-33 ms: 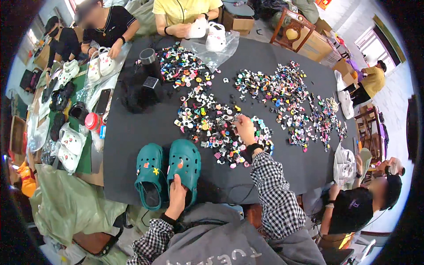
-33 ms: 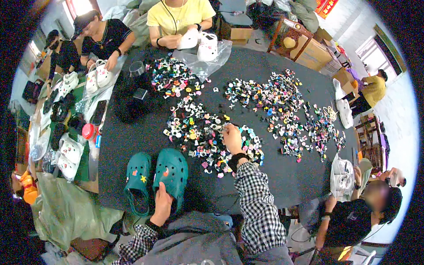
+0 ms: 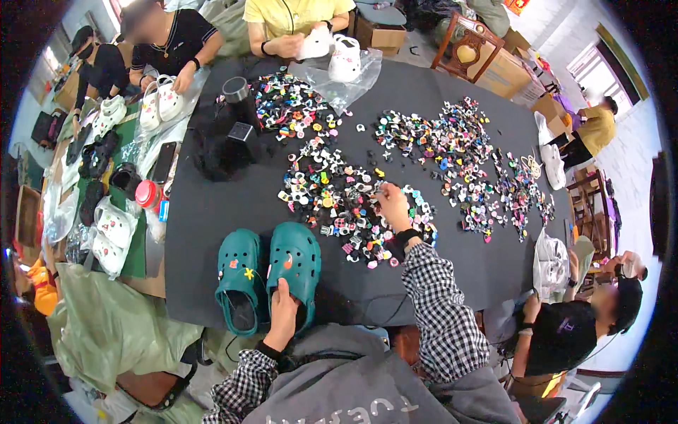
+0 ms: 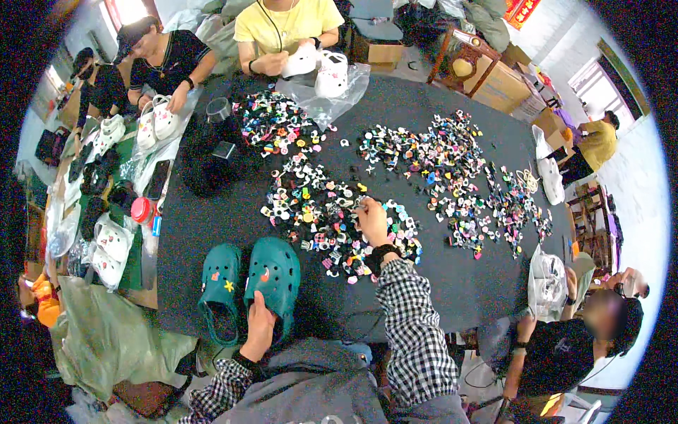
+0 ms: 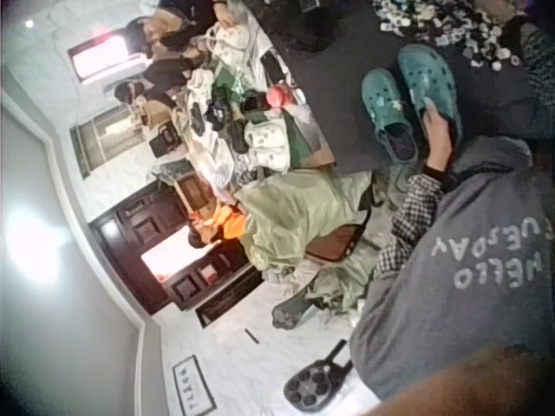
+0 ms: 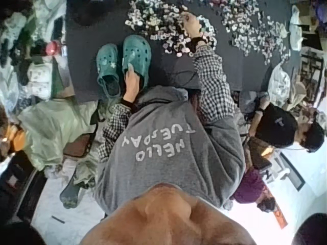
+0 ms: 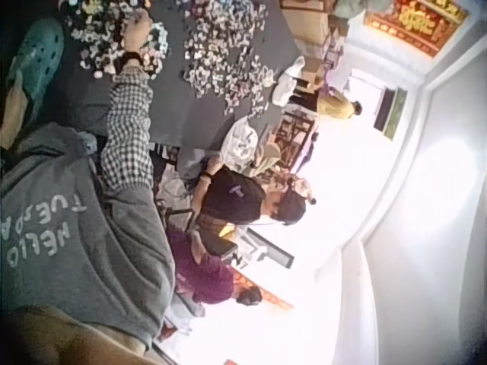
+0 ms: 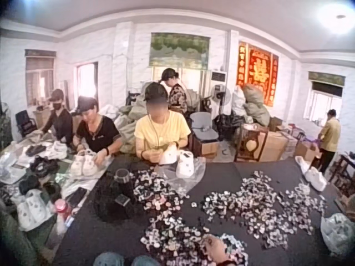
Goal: Attaching decorative charms to the holes of foam clogs.
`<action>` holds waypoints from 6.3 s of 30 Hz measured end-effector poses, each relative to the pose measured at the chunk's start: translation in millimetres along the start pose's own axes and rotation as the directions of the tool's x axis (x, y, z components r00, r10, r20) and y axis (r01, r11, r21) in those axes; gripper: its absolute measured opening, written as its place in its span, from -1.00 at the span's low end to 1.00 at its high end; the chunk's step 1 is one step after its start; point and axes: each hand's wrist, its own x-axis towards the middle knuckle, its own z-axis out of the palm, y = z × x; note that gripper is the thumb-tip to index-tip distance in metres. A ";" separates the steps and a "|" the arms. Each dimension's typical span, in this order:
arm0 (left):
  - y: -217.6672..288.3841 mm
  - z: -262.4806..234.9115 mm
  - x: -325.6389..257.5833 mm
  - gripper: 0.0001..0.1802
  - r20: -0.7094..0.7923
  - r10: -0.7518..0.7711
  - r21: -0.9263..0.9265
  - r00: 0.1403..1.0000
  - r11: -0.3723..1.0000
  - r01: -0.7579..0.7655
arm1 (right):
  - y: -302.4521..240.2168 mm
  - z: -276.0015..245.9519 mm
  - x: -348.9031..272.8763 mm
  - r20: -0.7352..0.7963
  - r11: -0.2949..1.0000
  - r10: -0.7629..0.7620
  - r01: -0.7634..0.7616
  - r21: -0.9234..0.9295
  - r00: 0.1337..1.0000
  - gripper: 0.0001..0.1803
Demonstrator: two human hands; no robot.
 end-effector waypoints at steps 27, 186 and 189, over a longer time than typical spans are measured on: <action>0.3 0.2 1.7 -0.35 -0.006 -0.063 -0.188 0.998 0.980 0.061 | -15.1 -16.2 -3.8 0.034 0.965 -0.047 0.054 -0.256 0.998 -0.84; -11.1 -7.5 10.7 -0.43 0.066 -0.011 -0.245 0.998 0.969 0.027 | -61.0 15.8 -91.6 0.239 0.966 -0.215 0.242 -0.089 0.947 -0.81; -9.1 -10.7 9.7 -0.42 0.077 -0.018 -0.254 0.997 0.967 0.037 | -67.4 19.0 -89.5 0.218 0.945 -0.258 0.293 -0.148 0.941 -0.84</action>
